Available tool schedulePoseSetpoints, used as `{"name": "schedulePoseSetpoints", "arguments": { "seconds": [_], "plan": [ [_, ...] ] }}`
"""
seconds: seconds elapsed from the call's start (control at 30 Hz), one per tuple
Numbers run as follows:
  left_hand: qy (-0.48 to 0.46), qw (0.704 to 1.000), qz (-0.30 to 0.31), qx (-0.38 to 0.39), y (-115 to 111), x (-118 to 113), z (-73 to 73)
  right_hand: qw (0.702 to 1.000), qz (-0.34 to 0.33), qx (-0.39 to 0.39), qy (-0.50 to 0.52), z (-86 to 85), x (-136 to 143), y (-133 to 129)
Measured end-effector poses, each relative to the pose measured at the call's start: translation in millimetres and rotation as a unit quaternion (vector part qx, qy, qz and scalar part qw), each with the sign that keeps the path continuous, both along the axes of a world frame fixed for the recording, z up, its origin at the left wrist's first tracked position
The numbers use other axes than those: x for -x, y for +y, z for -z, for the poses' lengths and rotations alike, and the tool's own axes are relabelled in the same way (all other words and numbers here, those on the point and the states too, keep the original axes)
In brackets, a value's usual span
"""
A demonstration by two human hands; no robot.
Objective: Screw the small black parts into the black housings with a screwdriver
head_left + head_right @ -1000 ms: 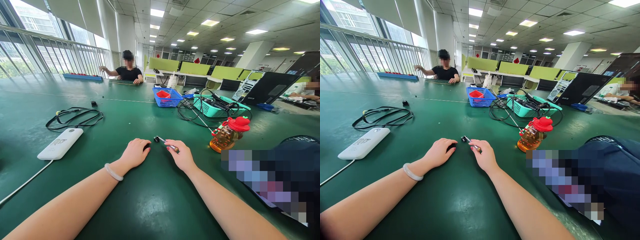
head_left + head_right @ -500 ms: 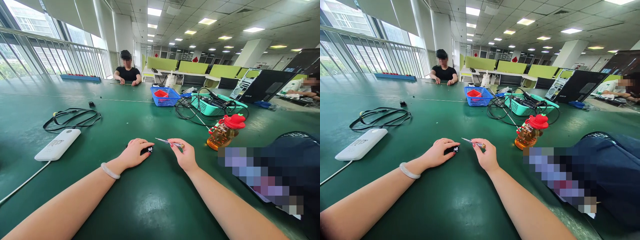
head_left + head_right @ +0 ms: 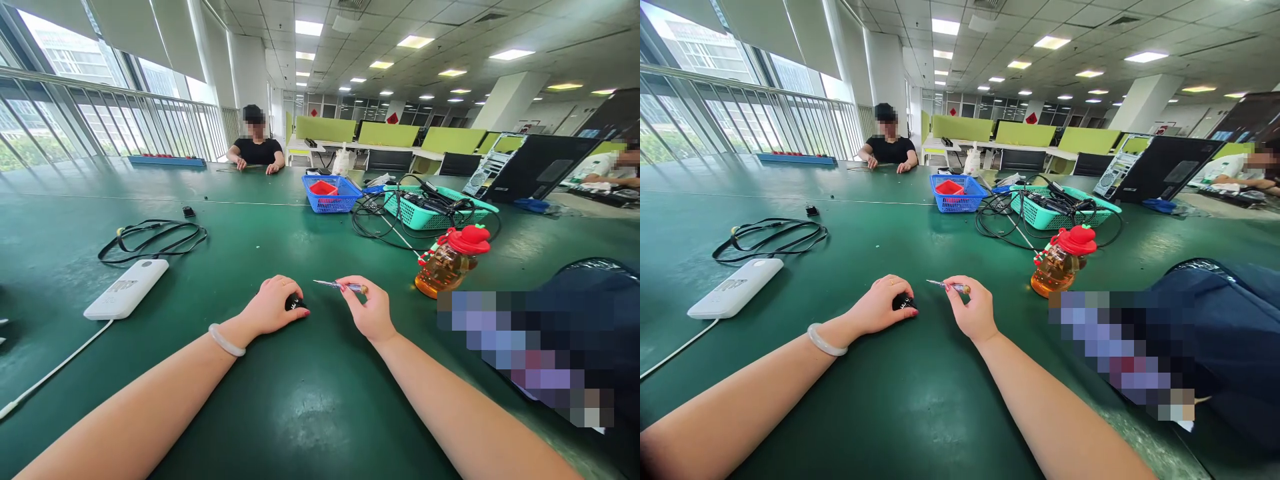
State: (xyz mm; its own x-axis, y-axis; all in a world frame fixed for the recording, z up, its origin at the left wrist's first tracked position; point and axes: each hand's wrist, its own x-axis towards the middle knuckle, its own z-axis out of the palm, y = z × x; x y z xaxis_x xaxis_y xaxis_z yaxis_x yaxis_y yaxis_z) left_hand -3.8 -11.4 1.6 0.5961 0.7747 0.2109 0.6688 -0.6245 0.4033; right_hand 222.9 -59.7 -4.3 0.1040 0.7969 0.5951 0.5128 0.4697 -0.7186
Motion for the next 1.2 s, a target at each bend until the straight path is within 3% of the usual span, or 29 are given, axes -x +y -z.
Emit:
{"name": "schedulePoseSetpoints", "arguments": {
  "seconds": [0.17,0.37,0.47,0.73,0.9,1.03,1.2],
  "plan": [
    [0.007,1.000,-0.003,0.000,-0.6,0.4,-0.6,1.000,0.004,0.000,0.007,-0.8,-0.2,0.0],
    [0.033,0.997,0.071,0.004,-5.0,7.3,-7.1,1.000,-0.004,-0.006,0.008,-1.5,-0.2,-0.3],
    [0.035,0.996,0.078,0.005,-2.8,12.4,-8.7,1.000,-0.012,-0.012,0.000,-2.7,-0.3,-0.4],
    [0.095,0.994,-0.038,-0.045,-0.5,6.5,3.2,0.999,-0.024,-0.018,-0.016,-3.3,0.6,1.8],
    [0.135,0.982,-0.104,-0.085,-13.4,0.2,-1.0,0.999,-0.025,-0.018,-0.021,-3.9,0.5,0.8],
    [0.162,0.976,-0.137,-0.059,-29.1,24.6,-6.2,0.999,-0.021,-0.013,-0.027,-2.8,-0.4,0.1],
    [0.201,0.944,-0.257,-0.057,-59.4,98.6,-2.7,0.999,-0.032,-0.007,-0.037,-2.3,-0.3,0.3]
  ]
}}
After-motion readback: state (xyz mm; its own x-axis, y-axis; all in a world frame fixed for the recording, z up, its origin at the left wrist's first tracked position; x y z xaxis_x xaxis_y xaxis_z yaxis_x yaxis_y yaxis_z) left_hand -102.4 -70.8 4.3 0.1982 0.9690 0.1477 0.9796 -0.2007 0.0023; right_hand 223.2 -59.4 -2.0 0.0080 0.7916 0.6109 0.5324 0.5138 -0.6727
